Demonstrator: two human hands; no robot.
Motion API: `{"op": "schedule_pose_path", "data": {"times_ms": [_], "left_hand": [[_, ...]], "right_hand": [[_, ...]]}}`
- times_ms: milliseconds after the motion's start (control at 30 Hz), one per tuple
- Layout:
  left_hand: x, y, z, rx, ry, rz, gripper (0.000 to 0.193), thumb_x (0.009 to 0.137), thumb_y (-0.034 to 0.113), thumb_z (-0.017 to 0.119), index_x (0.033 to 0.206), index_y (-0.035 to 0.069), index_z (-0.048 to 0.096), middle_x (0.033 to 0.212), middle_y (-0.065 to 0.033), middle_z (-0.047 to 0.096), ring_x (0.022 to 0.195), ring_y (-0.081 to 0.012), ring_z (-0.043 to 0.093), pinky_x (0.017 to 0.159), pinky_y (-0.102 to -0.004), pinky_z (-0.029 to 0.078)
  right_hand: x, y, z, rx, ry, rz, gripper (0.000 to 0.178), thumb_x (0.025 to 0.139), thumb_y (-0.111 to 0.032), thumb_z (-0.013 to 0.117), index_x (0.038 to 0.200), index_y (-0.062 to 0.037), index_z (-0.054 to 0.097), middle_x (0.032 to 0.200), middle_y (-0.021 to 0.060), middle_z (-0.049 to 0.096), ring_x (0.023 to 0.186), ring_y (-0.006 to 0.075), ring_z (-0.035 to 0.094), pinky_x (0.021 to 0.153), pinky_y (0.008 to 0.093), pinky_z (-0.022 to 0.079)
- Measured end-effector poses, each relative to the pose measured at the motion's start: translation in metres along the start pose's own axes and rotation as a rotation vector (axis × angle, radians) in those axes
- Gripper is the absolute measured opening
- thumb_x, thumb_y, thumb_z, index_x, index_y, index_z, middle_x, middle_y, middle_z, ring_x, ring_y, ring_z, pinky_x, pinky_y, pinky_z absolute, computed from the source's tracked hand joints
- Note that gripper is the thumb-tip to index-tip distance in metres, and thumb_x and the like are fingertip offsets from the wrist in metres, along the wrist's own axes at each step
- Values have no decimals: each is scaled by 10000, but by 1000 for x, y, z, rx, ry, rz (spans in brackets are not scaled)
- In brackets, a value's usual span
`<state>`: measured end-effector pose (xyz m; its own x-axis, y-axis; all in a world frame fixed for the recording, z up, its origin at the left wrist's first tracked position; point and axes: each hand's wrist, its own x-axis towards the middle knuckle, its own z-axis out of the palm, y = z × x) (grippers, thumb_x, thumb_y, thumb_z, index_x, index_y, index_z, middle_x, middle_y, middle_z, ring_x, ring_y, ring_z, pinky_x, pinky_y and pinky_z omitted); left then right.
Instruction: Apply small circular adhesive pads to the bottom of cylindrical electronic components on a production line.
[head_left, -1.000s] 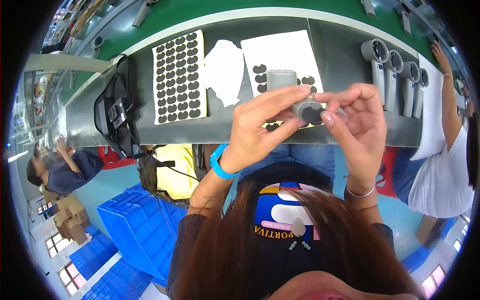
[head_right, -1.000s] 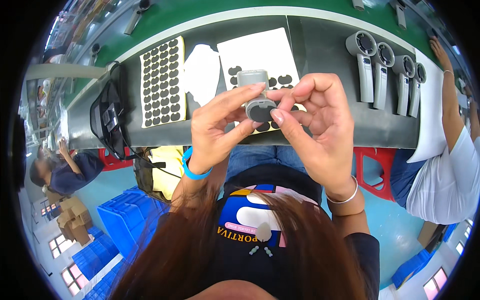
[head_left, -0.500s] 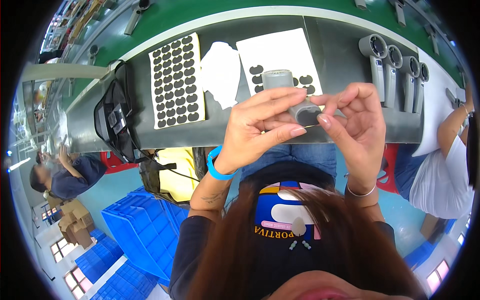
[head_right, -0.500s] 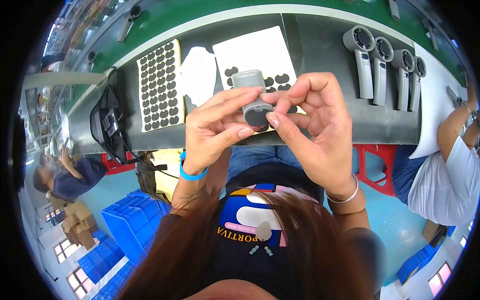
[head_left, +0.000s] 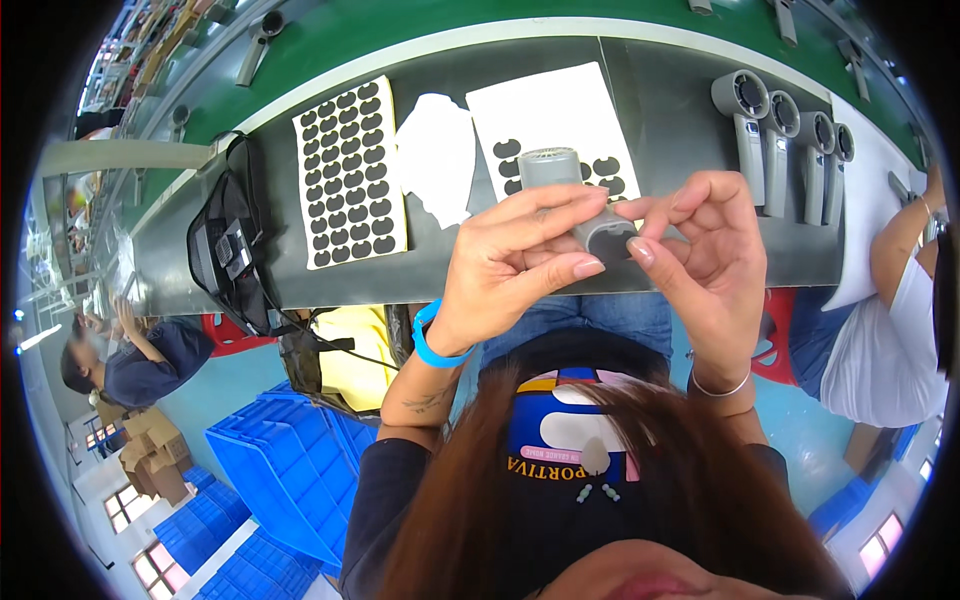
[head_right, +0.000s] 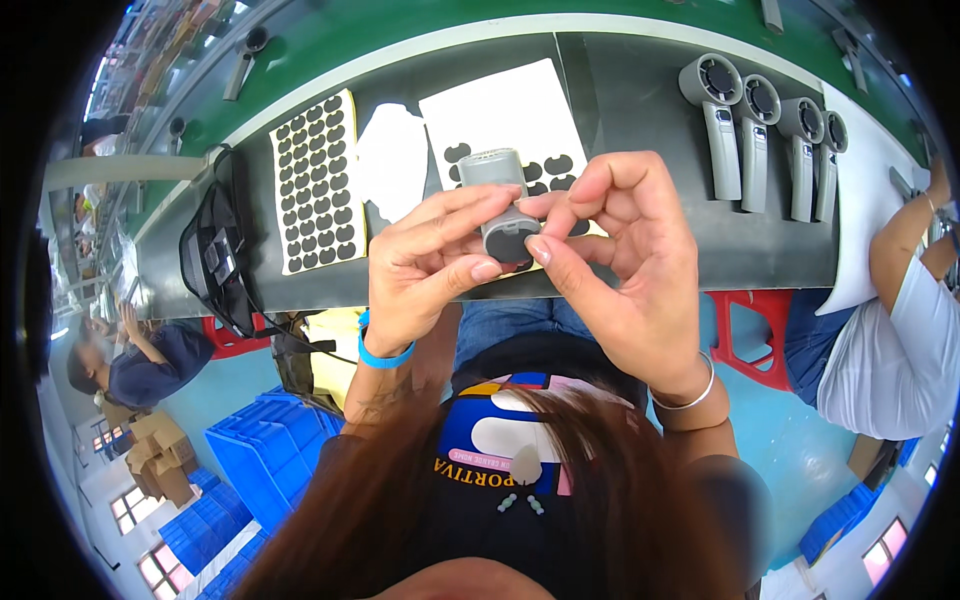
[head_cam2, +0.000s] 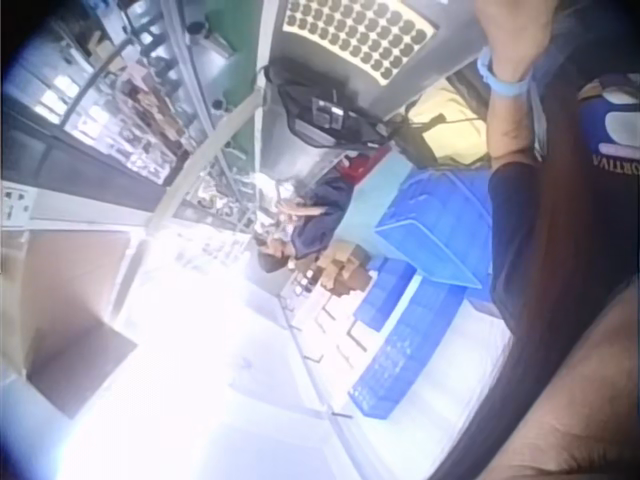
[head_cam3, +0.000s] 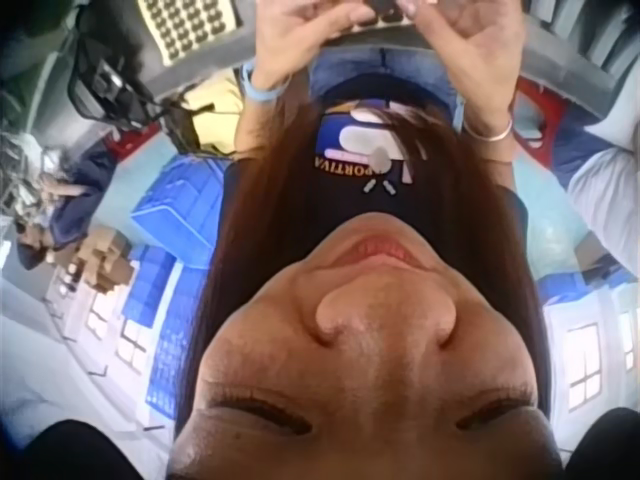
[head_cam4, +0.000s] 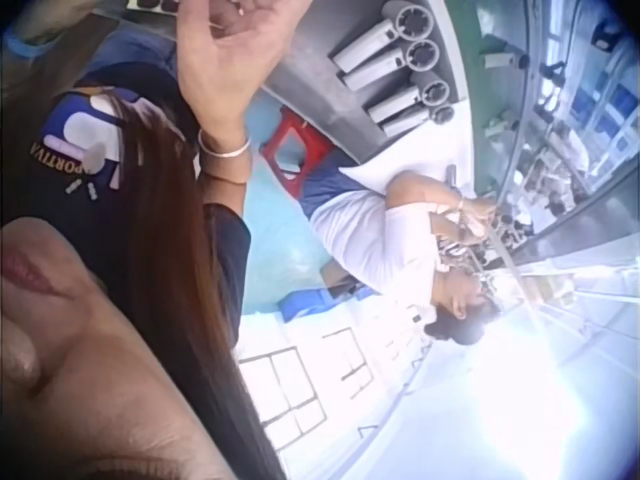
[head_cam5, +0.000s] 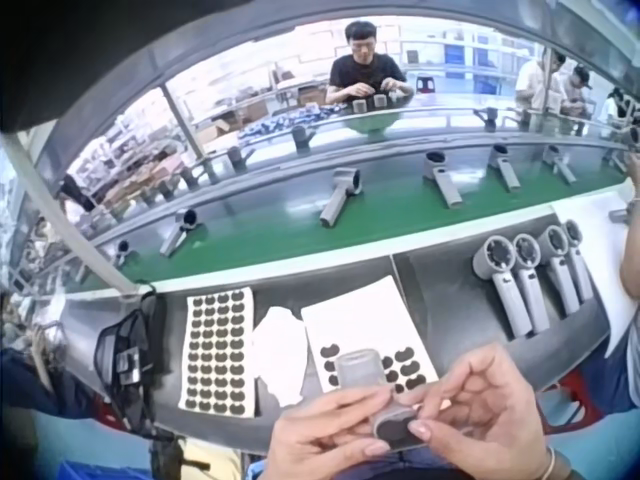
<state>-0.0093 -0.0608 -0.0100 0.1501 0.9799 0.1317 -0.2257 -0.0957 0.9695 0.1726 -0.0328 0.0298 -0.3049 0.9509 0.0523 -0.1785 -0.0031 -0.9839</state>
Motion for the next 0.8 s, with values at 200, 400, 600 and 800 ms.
{"op": "schedule_pose_path", "data": {"times_ms": [200,400,600,800], "left_hand": [[0,-2,1,-6,3,-11,396,779,-77,651,1170,-52,590,1246,-220,526,1015,-238,611,832,-305,557],[-1,-2,4,6,16,31,381,793,-69,668,1167,-42,601,1213,-170,555,797,-110,631,682,-211,539],[-3,1,14,-21,74,-19,342,801,-72,658,1139,-51,611,1228,-175,540,840,-126,634,708,-223,545],[-5,3,26,-113,149,-53,336,794,-98,646,1125,-56,609,1202,-155,538,870,-118,619,751,-222,539]], "right_hand": [[-1,1,-1,-7,6,-4,362,779,132,613,1041,-24,417,877,77,552,1013,216,592,808,256,511],[-1,4,-2,-49,-14,-57,329,806,81,614,1035,-27,405,888,61,557,967,147,602,708,227,538],[-5,0,0,-97,11,-38,342,793,102,592,1048,-27,405,891,64,543,983,165,595,727,230,522],[-8,-1,0,-142,32,-28,368,783,125,571,1073,-28,403,910,63,523,993,181,587,740,220,505]]}}
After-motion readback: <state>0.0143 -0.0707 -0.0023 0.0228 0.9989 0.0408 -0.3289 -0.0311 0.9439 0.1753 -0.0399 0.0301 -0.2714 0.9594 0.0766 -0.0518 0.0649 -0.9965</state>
